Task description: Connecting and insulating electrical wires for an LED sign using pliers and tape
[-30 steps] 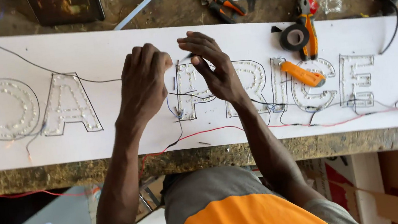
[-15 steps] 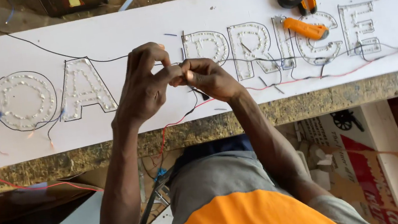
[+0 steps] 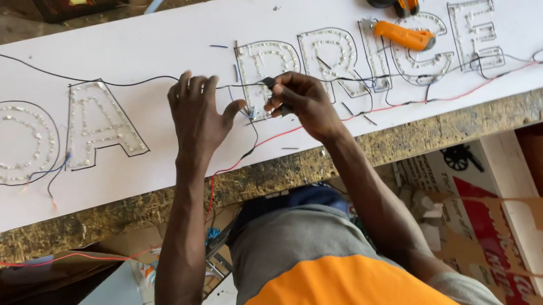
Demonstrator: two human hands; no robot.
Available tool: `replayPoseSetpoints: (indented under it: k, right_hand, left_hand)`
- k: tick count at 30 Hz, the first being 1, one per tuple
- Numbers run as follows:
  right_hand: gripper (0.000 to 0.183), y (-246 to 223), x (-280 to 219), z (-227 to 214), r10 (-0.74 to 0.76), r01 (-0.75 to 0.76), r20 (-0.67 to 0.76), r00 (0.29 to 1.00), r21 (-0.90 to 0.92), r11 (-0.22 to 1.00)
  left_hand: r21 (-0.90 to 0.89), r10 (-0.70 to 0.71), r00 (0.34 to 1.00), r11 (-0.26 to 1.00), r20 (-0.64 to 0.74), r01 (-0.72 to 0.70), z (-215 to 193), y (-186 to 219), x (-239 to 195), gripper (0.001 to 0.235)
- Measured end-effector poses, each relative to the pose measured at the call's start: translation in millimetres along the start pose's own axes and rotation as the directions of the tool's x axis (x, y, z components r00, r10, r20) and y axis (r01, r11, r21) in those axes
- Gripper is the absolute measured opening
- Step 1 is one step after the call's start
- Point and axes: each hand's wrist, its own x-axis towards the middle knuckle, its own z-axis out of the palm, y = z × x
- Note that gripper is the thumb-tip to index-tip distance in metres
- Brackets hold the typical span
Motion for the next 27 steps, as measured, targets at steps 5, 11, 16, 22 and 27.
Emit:
replayPoseSetpoints:
  k: [5, 11, 16, 22, 27]
  right_hand:
    - [0.029, 32.8, -5.0, 18.5, 0.111, -0.112, -0.055, 0.992, -0.019, 0.993]
    - [0.031, 50.1, -11.4, 43.2, 0.154, -0.154, -0.140, 0.978, 0.009, 0.988]
    - [0.034, 57.2, -5.6, 55.7, 0.151, -0.149, -0.204, 0.967, 0.023, 0.989]
    - [0.036, 72.8, 0.8, 61.5, 0.144, -0.137, -0.219, 0.965, 0.051, 0.989]
    - [0.028, 73.0, -0.4, 61.1, 0.148, -0.132, -0.183, 0.972, 0.100, 0.986]
  left_hand:
    - [-0.024, -0.107, 0.994, 0.994, 0.026, 0.108, 32.2, 4.9, -13.6, 0.035]
    - [-0.266, -0.090, 0.990, 0.962, -0.105, 0.059, 20.5, 9.0, -21.9, 0.013]
    - [-0.290, -0.070, 0.970, 0.957, -0.232, 0.000, 31.2, 12.2, -30.7, 0.005]
    - [-0.356, -0.072, 0.951, 0.934, -0.302, -0.043, 33.8, 19.0, -37.0, 0.010]
    - [-0.398, -0.079, 0.933, 0.915, -0.351, -0.072, 31.9, 19.0, -37.4, 0.009]
